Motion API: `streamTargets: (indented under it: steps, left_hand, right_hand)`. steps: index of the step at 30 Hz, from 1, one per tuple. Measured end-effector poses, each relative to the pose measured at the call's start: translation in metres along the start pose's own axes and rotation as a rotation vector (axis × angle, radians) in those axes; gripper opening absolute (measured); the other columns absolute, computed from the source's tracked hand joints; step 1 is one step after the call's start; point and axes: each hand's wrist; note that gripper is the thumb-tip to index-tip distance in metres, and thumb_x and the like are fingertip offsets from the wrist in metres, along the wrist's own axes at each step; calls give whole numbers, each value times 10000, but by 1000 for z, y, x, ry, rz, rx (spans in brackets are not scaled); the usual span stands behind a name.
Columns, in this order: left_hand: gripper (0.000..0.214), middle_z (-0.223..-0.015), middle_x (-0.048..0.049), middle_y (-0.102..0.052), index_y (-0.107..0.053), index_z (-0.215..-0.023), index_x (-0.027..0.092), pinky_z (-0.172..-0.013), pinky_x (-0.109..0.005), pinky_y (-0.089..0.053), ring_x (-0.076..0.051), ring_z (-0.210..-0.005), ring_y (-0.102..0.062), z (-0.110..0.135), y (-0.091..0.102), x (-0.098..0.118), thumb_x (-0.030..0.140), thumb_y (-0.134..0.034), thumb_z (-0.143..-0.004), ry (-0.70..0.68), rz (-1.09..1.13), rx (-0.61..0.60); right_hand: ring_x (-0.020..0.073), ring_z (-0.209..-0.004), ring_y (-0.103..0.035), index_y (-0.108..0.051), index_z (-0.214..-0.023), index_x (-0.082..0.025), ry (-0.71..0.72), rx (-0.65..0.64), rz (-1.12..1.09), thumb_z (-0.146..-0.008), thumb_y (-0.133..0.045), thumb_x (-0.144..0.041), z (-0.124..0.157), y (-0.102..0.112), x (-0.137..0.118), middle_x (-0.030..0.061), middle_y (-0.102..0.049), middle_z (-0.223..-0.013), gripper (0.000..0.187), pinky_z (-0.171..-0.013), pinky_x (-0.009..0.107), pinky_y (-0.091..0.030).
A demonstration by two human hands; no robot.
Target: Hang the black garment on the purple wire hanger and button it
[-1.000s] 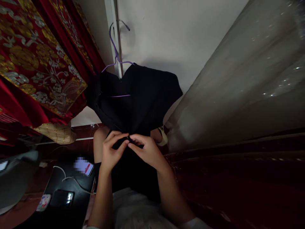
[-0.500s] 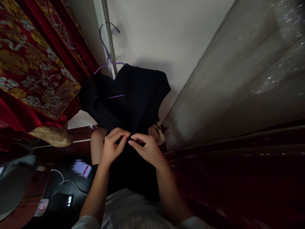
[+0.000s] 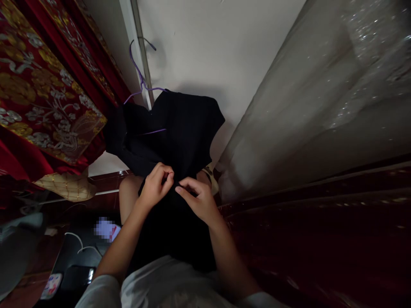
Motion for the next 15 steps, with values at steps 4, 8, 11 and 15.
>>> streamTargets:
  steps: [4,8,11,15]
  left_hand:
    - [165,-853,-25,-587,-566,-946,182,-703,-276,-441,-137,-756,-556,-43,7,-27,234,-481,-1078,-93,-134,293]
    - [357,-892,-35,-563,-563,-954,167,-786,-313,-457,-150,-847,-555,-111,32,-67,424,-385,-1128,-164,-259,523]
    - [426,-920,-36,-556,-544,-968,180,-834,-324,-469,-142,-883,-530,-146,49,-87,516,-331,-1121,-220,-258,513]
    - [401,-923,-34,-567,-528,-990,193,-827,-315,-479,-131,-869,-536,-149,56,-80,509,-320,-1124,-229,-244,451]
  right_hand:
    - [165,-740,-637,-659,-802,-207,31,-44,59,-919,-664,-345,5,7,8,11,-674,-763,181,-711,272,-495]
    - [174,-797,-657,-649,-829,-212,53,-176,133,-952,-632,-337,18,2,37,23,-692,-822,176,-768,279,-505]
    - [171,-818,-668,-662,-842,-210,54,-281,206,-961,-601,-300,17,1,59,23,-710,-849,161,-781,282,-511]
    - [170,-841,-692,-726,-1017,-215,43,-339,260,-922,-653,-285,-14,11,45,41,-761,-965,138,-754,288,-532]
Point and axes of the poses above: each hand's wrist, its own z-axis away from the middle knuckle, its own y-axis out of the back of the hand, x = y × z
